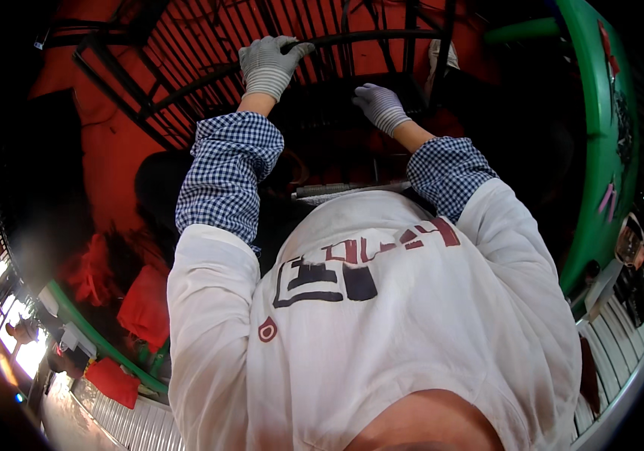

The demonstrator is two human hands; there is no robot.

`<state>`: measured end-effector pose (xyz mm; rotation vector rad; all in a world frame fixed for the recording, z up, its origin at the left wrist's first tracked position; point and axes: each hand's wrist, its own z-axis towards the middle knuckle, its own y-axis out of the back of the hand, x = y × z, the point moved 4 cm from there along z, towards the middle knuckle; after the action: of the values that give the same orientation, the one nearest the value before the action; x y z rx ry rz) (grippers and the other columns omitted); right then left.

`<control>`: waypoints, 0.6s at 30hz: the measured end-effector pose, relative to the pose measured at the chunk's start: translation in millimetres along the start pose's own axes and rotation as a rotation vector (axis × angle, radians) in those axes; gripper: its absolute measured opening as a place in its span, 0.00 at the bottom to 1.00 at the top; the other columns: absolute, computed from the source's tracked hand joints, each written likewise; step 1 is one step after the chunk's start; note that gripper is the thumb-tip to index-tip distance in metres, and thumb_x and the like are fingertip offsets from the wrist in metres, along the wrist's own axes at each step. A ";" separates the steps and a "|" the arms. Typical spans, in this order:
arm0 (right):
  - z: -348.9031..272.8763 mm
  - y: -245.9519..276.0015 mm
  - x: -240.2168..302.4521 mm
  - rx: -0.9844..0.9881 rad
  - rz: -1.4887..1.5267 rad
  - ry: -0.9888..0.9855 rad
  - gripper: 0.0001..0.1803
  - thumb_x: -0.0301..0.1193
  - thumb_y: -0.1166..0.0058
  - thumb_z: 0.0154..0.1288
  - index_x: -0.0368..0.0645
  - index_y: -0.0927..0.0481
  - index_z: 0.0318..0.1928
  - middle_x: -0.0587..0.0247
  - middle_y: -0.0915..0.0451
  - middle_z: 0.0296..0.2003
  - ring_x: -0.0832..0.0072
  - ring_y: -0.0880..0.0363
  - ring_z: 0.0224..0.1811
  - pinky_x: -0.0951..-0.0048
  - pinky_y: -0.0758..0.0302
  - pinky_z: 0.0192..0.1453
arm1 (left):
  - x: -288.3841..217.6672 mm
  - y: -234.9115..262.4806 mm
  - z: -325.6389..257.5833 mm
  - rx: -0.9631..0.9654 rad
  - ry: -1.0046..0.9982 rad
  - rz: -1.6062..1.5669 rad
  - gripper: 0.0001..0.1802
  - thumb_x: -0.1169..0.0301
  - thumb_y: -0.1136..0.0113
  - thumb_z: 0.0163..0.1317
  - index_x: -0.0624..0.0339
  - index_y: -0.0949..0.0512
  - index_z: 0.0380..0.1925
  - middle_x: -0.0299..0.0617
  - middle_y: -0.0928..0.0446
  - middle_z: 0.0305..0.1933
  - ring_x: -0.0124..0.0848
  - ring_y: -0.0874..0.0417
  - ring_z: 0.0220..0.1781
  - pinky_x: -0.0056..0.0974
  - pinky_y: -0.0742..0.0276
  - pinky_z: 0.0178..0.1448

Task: The person weaves black plastic strips through a metal chair frame, pulling them taut by hand and securing them with a pneumatic staple gun and pliers.

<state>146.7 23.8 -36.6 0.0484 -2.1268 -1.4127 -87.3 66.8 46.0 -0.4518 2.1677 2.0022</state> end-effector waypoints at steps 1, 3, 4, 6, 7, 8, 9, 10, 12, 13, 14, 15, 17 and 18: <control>-1.5 1.6 -0.7 -0.005 0.092 0.001 0.10 0.37 0.48 0.71 0.45 0.18 0.42 0.60 0.20 0.42 0.57 0.19 0.43 0.61 0.20 0.49 | 7.6 -7.8 -1.5 0.041 0.040 0.003 0.33 0.32 0.47 0.60 0.43 0.15 0.48 0.36 0.14 0.41 0.37 0.18 0.51 0.55 0.41 0.69; 0.0 5.6 -3.3 0.074 0.257 -0.075 0.10 0.35 0.45 0.69 0.42 0.19 0.42 0.57 0.20 0.41 0.56 0.19 0.42 0.61 0.21 0.50 | 23.1 -19.9 -1.1 0.086 0.097 -0.007 0.32 0.32 0.47 0.61 0.42 0.15 0.48 0.36 0.14 0.42 0.38 0.18 0.52 0.56 0.42 0.70; 0.5 12.3 1.0 0.029 0.275 -0.008 0.09 0.34 0.44 0.68 0.41 0.19 0.41 0.56 0.20 0.39 0.55 0.20 0.41 0.61 0.21 0.49 | 28.5 -22.7 -1.4 0.056 0.072 -0.008 0.32 0.32 0.47 0.61 0.42 0.15 0.48 0.36 0.14 0.44 0.38 0.18 0.53 0.56 0.42 0.70; 9.4 31.1 10.2 -0.096 0.323 0.145 0.07 0.29 0.41 0.65 0.38 0.19 0.37 0.54 0.21 0.34 0.55 0.20 0.38 0.62 0.21 0.46 | 37.6 -28.6 4.6 0.068 0.066 0.023 0.31 0.32 0.49 0.62 0.40 0.16 0.50 0.37 0.15 0.48 0.39 0.19 0.56 0.57 0.42 0.71; 15.3 45.1 16.8 -0.261 0.351 0.284 0.06 0.29 0.41 0.65 0.39 0.18 0.37 0.56 0.21 0.31 0.58 0.20 0.35 0.63 0.21 0.43 | 39.7 -31.0 9.1 0.061 0.064 0.012 0.31 0.32 0.49 0.62 0.40 0.16 0.50 0.37 0.15 0.48 0.39 0.19 0.56 0.57 0.42 0.71; 24.2 51.0 14.5 -0.204 0.402 0.209 0.06 0.30 0.40 0.65 0.40 0.17 0.37 0.57 0.20 0.31 0.60 0.20 0.34 0.64 0.21 0.42 | 40.7 -35.2 12.2 0.095 0.054 0.041 0.33 0.30 0.53 0.62 0.38 0.17 0.52 0.36 0.16 0.48 0.38 0.20 0.57 0.55 0.40 0.70; 34.3 58.8 14.0 -0.180 0.469 0.193 0.07 0.31 0.39 0.65 0.41 0.16 0.37 0.57 0.20 0.31 0.62 0.20 0.33 0.65 0.21 0.41 | 41.8 -37.6 17.0 0.110 0.035 0.069 0.35 0.29 0.56 0.62 0.37 0.19 0.54 0.36 0.16 0.49 0.37 0.20 0.58 0.52 0.37 0.69; 46.2 67.7 14.0 -0.226 0.447 0.188 0.08 0.33 0.38 0.65 0.42 0.16 0.38 0.58 0.19 0.31 0.63 0.20 0.32 0.65 0.22 0.41 | 41.5 -41.2 21.6 0.115 0.038 0.062 0.34 0.30 0.56 0.63 0.37 0.19 0.55 0.36 0.16 0.49 0.37 0.20 0.58 0.53 0.38 0.69; 71.4 86.4 10.2 -0.319 0.358 0.199 0.11 0.37 0.37 0.65 0.42 0.15 0.36 0.58 0.18 0.31 0.65 0.19 0.32 0.68 0.22 0.39 | 44.2 -48.8 30.8 0.136 0.043 0.062 0.35 0.30 0.55 0.63 0.38 0.19 0.55 0.36 0.16 0.50 0.38 0.20 0.58 0.55 0.40 0.71; 81.8 91.3 7.7 -0.295 0.254 0.195 0.10 0.37 0.40 0.67 0.45 0.16 0.42 0.61 0.17 0.35 0.64 0.18 0.34 0.67 0.21 0.40 | 45.8 -52.1 35.6 0.126 0.033 0.059 0.35 0.31 0.54 0.63 0.39 0.19 0.56 0.37 0.16 0.52 0.39 0.19 0.57 0.57 0.43 0.72; 92.6 97.2 7.1 -0.315 0.165 0.277 0.11 0.35 0.40 0.67 0.42 0.23 0.32 0.58 0.22 0.29 0.61 0.21 0.33 0.64 0.24 0.40 | 48.2 -57.1 40.8 0.125 0.026 0.070 0.34 0.31 0.55 0.64 0.39 0.19 0.56 0.37 0.16 0.52 0.39 0.19 0.58 0.58 0.44 0.73; 102.1 99.2 4.6 -0.302 0.061 0.294 0.18 0.32 0.41 0.66 0.39 0.30 0.22 0.55 0.27 0.24 0.58 0.24 0.33 0.60 0.27 0.39 | 51.6 -62.2 46.2 0.133 0.025 0.066 0.34 0.31 0.55 0.64 0.39 0.19 0.56 0.37 0.16 0.52 0.39 0.19 0.58 0.58 0.44 0.73; 120.6 96.2 -0.6 -0.249 0.095 0.278 0.18 0.35 0.43 0.67 0.39 0.29 0.23 0.56 0.25 0.27 0.58 0.25 0.40 0.57 0.28 0.49 | 59.6 -72.0 54.1 0.114 0.001 0.091 0.34 0.31 0.55 0.64 0.39 0.20 0.57 0.37 0.17 0.53 0.40 0.20 0.59 0.59 0.45 0.75; 128.6 94.4 -1.5 -0.274 0.091 0.271 0.17 0.33 0.42 0.67 0.38 0.29 0.23 0.56 0.26 0.26 0.58 0.24 0.38 0.59 0.27 0.49 | 64.2 -78.4 56.7 0.152 0.004 0.070 0.35 0.31 0.56 0.64 0.39 0.20 0.57 0.37 0.17 0.54 0.40 0.20 0.60 0.60 0.46 0.75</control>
<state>112.3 172.9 8.5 0.0337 -1.6844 -1.5354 -127.5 111.0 -53.5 -0.3631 2.3473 1.8536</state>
